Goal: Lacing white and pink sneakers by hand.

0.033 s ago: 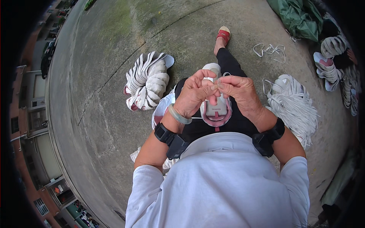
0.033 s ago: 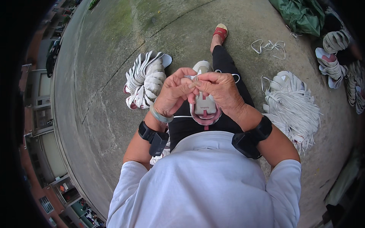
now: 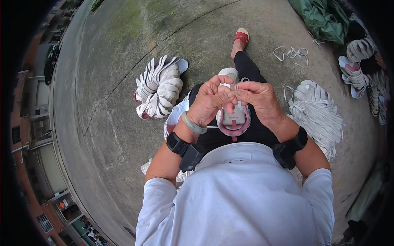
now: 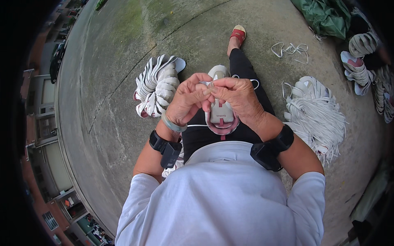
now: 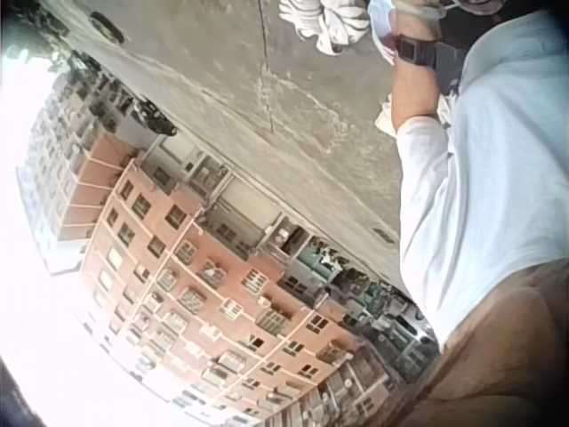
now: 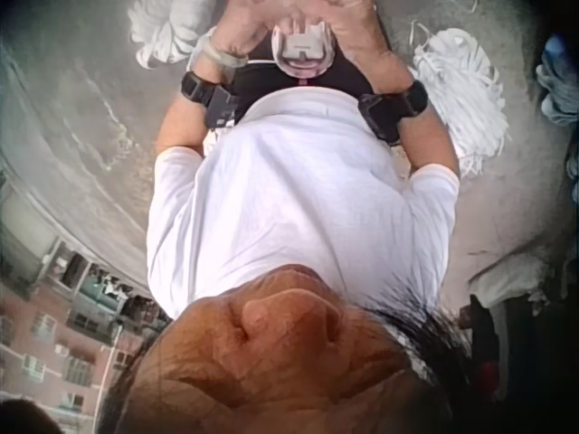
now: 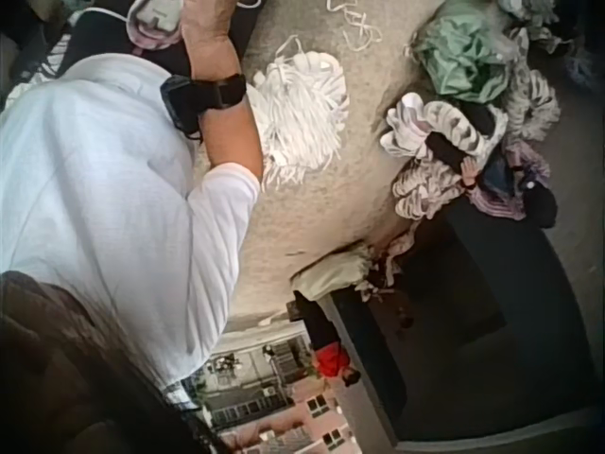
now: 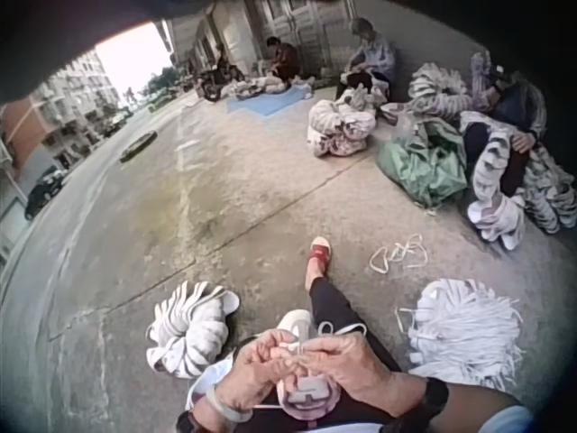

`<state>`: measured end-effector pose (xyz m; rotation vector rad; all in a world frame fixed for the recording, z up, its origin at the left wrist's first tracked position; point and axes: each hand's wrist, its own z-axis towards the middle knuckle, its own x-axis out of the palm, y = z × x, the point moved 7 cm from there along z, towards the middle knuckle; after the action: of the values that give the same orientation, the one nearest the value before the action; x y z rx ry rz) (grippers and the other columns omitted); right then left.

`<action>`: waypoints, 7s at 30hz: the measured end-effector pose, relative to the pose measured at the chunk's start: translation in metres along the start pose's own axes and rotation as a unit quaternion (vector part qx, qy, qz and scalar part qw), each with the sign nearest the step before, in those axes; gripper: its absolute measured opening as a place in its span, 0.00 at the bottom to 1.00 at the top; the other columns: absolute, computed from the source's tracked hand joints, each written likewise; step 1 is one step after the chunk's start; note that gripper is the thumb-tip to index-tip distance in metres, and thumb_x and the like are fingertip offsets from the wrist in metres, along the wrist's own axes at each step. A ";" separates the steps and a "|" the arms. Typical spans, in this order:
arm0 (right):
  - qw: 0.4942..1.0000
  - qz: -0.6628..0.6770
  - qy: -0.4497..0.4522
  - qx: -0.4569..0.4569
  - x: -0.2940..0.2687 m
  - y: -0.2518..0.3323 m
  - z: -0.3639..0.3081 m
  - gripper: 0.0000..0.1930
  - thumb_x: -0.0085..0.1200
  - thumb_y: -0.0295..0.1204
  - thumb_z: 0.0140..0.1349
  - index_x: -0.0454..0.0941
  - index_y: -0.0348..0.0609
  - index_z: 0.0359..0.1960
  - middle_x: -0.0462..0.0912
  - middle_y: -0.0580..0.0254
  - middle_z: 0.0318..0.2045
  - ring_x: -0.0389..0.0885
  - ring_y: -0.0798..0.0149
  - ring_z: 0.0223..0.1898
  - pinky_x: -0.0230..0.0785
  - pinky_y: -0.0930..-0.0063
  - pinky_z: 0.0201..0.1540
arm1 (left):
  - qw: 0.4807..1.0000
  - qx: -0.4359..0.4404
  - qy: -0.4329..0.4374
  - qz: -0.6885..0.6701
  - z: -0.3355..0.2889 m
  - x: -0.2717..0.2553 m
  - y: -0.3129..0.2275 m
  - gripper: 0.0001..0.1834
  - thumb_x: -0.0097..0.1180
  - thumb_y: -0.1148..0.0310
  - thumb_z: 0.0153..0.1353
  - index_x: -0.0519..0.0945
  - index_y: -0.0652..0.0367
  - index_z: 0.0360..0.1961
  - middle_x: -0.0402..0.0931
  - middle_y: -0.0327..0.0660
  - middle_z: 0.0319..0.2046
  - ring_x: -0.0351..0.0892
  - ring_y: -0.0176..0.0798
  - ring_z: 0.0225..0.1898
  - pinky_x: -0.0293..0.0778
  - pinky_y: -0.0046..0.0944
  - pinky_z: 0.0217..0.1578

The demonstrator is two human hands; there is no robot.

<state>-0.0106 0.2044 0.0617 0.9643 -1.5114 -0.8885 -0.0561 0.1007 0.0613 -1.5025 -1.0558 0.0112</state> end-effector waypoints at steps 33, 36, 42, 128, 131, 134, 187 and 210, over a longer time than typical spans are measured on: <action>0.956 -0.242 0.037 -0.160 -0.001 0.168 0.031 0.07 0.48 0.32 0.59 0.74 0.43 0.29 0.76 0.71 0.24 0.69 0.81 0.26 0.62 0.85 0.31 | 0.710 -0.180 -0.173 0.659 0.111 -0.105 0.037 0.37 0.64 0.52 0.41 0.66 0.53 0.52 0.71 0.48 0.47 0.68 0.51 0.52 0.62 0.47 0.52; 0.955 -0.256 0.023 -0.150 -0.019 0.166 0.035 0.06 0.49 0.32 0.59 0.74 0.43 0.29 0.75 0.71 0.24 0.68 0.81 0.26 0.62 0.85 0.30 | 0.705 -0.186 -0.168 0.664 0.114 -0.108 0.039 0.36 0.63 0.54 0.41 0.66 0.54 0.52 0.71 0.49 0.47 0.68 0.51 0.52 0.62 0.47 0.52; 0.949 -0.286 -0.010 -0.133 -0.066 0.168 0.038 0.06 0.49 0.32 0.58 0.73 0.45 0.29 0.74 0.72 0.23 0.67 0.82 0.25 0.61 0.85 0.29 | 0.695 -0.180 -0.166 0.676 0.114 -0.114 0.044 0.36 0.63 0.54 0.42 0.65 0.55 0.52 0.71 0.50 0.47 0.68 0.51 0.52 0.62 0.48 0.52; 0.751 -0.639 0.164 0.011 -0.027 -0.092 0.110 0.13 0.58 0.38 0.45 0.74 0.49 0.33 0.78 0.54 0.32 0.77 0.53 0.39 0.67 0.64 0.41 | 0.893 -0.003 0.368 0.260 -0.023 0.104 0.032 0.17 0.45 0.60 0.62 0.69 0.65 0.24 0.63 0.39 0.15 0.62 0.34 0.18 0.60 0.33 0.22; 0.764 -0.628 0.149 -0.009 -0.027 -0.095 0.111 0.13 0.57 0.37 0.46 0.73 0.48 0.33 0.79 0.53 0.30 0.77 0.52 0.38 0.67 0.63 0.41 | 0.870 -0.016 0.392 0.299 -0.029 0.104 0.043 0.17 0.45 0.62 0.62 0.68 0.65 0.22 0.64 0.41 0.15 0.64 0.38 0.18 0.61 0.35 0.22; 0.832 -0.548 0.062 -0.056 -0.042 -0.089 0.107 0.11 0.56 0.35 0.47 0.74 0.44 0.30 0.78 0.53 0.25 0.79 0.57 0.32 0.68 0.67 0.36 | 0.851 0.014 0.388 0.354 -0.026 0.104 0.048 0.17 0.45 0.62 0.62 0.67 0.64 0.21 0.63 0.43 0.15 0.64 0.43 0.18 0.61 0.37 0.22; 0.750 -0.650 -0.100 0.072 -0.233 -0.066 -0.088 0.16 0.46 0.19 0.43 0.72 0.34 0.38 0.76 0.53 0.34 0.74 0.52 0.38 0.65 0.65 0.43 | 0.506 0.031 -0.178 0.843 -0.106 -0.198 0.003 0.04 0.54 0.71 0.50 0.77 0.59 0.24 0.76 0.39 0.23 0.74 0.40 0.23 0.66 0.33 0.21; 0.759 -0.617 -0.022 -0.205 -0.077 -0.059 -0.017 0.02 0.49 0.23 0.52 0.69 0.42 0.24 0.71 0.56 0.17 0.74 0.54 0.22 0.65 0.65 0.23 | 0.650 0.075 -0.081 0.752 -0.026 -0.081 0.053 0.04 0.50 0.73 0.49 0.75 0.56 0.28 0.74 0.45 0.22 0.75 0.51 0.25 0.70 0.44 0.23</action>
<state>0.0194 0.2517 -0.0196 1.5844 -0.4578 -2.0616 -0.0575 0.0398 -0.0187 -1.8181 0.3611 1.3811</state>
